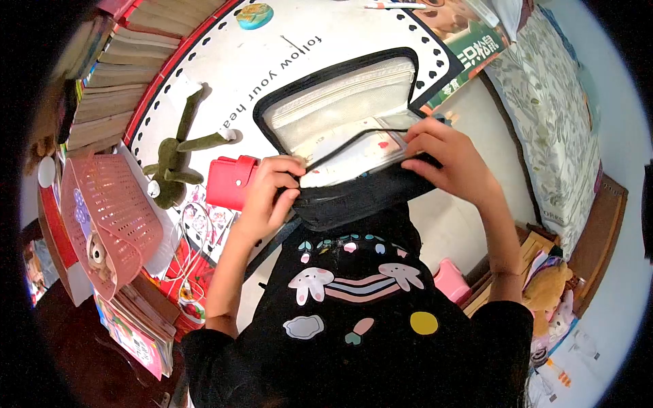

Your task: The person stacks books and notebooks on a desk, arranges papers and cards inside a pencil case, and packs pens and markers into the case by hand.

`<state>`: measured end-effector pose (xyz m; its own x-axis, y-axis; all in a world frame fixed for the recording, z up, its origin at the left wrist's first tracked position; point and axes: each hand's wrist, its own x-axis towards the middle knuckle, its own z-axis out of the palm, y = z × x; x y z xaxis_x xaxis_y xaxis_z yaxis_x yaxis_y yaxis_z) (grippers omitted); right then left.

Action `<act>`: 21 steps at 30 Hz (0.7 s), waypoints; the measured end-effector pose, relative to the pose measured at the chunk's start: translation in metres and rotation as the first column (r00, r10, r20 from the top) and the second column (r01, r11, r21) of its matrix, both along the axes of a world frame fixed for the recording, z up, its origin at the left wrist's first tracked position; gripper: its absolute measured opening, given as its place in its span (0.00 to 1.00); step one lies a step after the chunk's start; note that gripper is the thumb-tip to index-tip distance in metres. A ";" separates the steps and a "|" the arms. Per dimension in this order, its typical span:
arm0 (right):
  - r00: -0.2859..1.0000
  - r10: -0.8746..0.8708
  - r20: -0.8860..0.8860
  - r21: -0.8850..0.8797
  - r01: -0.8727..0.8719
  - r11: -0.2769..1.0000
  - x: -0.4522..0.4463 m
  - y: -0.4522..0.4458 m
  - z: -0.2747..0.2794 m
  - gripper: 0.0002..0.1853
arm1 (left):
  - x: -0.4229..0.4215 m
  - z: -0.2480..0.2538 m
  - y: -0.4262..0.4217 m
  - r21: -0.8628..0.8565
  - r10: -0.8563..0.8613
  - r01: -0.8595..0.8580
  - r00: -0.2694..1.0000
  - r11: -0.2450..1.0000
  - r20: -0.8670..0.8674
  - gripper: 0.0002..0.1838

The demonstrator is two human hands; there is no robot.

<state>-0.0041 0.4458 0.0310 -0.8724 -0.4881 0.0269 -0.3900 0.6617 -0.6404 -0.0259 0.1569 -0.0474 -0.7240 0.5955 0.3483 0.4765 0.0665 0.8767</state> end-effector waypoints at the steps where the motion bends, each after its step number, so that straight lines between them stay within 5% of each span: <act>1: 0.984 -0.127 0.125 -0.020 0.130 0.991 0.004 -0.007 0.007 0.13 | 0.006 -0.001 0.002 -0.036 0.041 -0.042 0.999 0.998 -0.021 0.06; 3: 0.907 -0.283 0.313 0.064 0.277 0.959 0.007 -0.016 0.014 0.23 | 0.014 -0.010 0.007 0.006 0.068 -0.068 0.998 0.998 -0.008 0.16; 5: 0.907 -0.339 0.249 0.188 0.298 0.936 0.013 -0.029 0.015 0.23 | 0.019 -0.020 0.008 -0.020 0.070 -0.070 0.997 0.997 -0.014 0.33; 7: 0.909 -0.411 0.068 0.371 0.360 0.856 0.023 -0.042 0.009 0.22 | 0.022 -0.011 0.013 -0.057 0.122 -0.122 0.992 0.991 0.009 0.34; 11: 0.891 -0.429 -0.148 0.368 0.452 0.812 0.030 -0.055 -0.008 0.17 | 0.027 -0.011 0.016 -0.139 0.188 -0.179 0.981 0.974 0.053 0.38; 14: 0.788 -0.612 0.073 0.216 0.586 0.781 0.030 -0.054 -0.012 0.13 | 0.026 -0.012 0.018 -0.120 0.198 -0.188 0.976 0.975 0.085 0.38; 20: 0.770 -0.638 -0.014 0.252 0.620 0.743 0.026 -0.064 -0.017 0.12 | 0.022 -0.010 0.015 -0.154 0.100 -0.085 0.991 0.984 0.088 0.39; 21: 0.802 -0.575 -0.162 0.291 0.596 0.748 0.026 -0.067 -0.019 0.12 | 0.022 -0.008 0.014 -0.167 0.092 -0.077 0.992 0.983 0.082 0.38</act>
